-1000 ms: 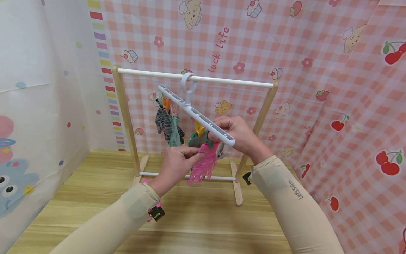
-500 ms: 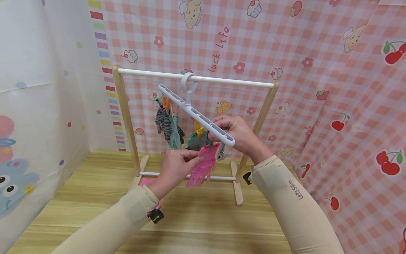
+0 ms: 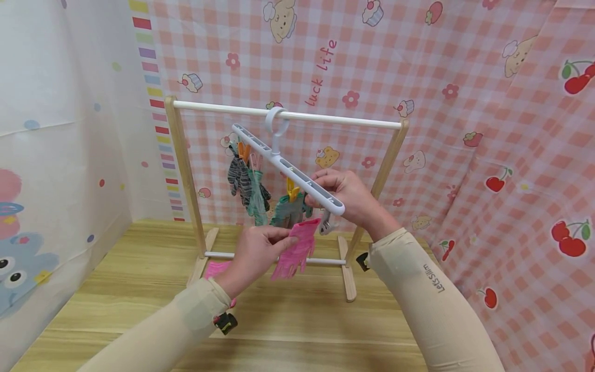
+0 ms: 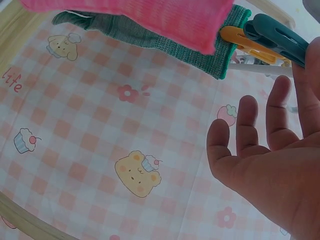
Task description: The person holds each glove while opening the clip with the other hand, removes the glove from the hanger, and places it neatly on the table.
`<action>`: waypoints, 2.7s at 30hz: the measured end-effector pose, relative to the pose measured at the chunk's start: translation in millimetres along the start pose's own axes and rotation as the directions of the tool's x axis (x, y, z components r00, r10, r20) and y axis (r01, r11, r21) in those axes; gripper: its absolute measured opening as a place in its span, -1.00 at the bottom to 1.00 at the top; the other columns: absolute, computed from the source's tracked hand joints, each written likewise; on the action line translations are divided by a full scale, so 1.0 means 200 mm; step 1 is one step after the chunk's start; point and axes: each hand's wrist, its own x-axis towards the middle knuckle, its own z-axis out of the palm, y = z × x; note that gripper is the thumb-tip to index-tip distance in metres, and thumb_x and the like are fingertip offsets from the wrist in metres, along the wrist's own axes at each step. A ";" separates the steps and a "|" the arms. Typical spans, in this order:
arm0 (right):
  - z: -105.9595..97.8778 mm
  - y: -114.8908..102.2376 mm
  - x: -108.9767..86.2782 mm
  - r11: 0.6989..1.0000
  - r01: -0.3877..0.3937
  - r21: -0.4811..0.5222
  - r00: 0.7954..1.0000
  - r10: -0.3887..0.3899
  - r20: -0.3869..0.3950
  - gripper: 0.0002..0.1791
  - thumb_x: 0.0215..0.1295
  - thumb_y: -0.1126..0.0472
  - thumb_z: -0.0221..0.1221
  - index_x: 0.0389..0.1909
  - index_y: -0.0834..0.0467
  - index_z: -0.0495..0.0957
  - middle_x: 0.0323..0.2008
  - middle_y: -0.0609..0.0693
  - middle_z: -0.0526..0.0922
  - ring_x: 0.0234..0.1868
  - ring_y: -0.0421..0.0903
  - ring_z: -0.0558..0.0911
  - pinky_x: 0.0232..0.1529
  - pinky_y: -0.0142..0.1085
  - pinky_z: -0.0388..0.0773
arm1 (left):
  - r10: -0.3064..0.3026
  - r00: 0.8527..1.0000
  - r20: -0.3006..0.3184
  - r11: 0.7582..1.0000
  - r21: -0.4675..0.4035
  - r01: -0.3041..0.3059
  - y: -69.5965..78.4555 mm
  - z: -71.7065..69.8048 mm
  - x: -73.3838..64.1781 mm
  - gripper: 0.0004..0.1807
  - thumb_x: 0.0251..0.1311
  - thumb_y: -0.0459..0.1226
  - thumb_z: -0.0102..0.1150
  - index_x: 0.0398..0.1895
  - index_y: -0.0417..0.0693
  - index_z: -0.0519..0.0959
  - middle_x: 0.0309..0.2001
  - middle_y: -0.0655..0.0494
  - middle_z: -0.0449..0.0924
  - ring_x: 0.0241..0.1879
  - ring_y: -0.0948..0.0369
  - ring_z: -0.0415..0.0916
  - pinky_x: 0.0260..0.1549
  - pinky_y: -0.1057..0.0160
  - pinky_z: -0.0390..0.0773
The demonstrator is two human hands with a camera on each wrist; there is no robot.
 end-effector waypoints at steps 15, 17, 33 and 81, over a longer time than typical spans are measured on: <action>-0.01 0.00 -0.02 0.994 -0.064 -0.086 0.997 0.067 0.026 -0.63 0.38 0.23 0.44 0.18 0.11 0.73 -0.25 0.02 0.61 -0.29 -0.06 0.49 -0.15 -0.19 0.52 | -0.011 1.000 0.026 1.000 -0.004 0.011 -0.05 0.01 -0.06 -0.83 0.31 -0.08 0.50 -0.16 0.09 0.89 -0.42 0.23 0.85 -0.63 0.41 0.33 -0.63 0.41 0.30; -0.01 0.00 -0.02 0.994 -0.068 -0.081 0.997 0.071 0.033 -0.62 0.38 0.22 0.44 0.19 0.11 0.73 -0.29 0.00 0.58 -0.30 -0.07 0.48 -0.17 -0.20 0.52 | -0.015 1.000 0.026 1.000 -0.004 0.015 -0.06 0.01 -0.06 -0.83 0.31 -0.08 0.50 -0.17 0.09 0.90 -0.44 0.23 0.84 -0.63 0.40 0.34 -0.63 0.41 0.31; -0.03 0.01 -0.03 0.989 -0.112 -0.100 0.991 0.118 0.062 -0.59 0.39 0.16 0.44 0.23 0.08 0.70 -0.25 0.01 0.58 -0.19 0.00 0.53 -0.01 -0.10 0.52 | -0.039 0.999 0.032 0.999 -0.010 0.039 -0.08 0.01 -0.07 -0.84 0.29 -0.08 0.52 -0.19 0.10 0.90 -0.44 0.23 0.84 -0.63 0.41 0.34 -0.64 0.41 0.30; 0.03 0.43 -0.21 0.974 -0.226 0.028 0.967 0.221 0.129 -0.45 0.52 0.21 0.30 0.44 0.28 0.48 0.49 0.27 0.48 0.51 0.28 0.45 0.51 0.11 0.44 | -0.219 0.929 0.297 0.974 0.015 0.225 -0.41 -0.11 -0.25 -0.92 0.30 -0.18 0.49 -0.22 0.08 0.88 -0.20 0.17 0.88 -0.15 0.19 0.78 -0.19 0.20 0.73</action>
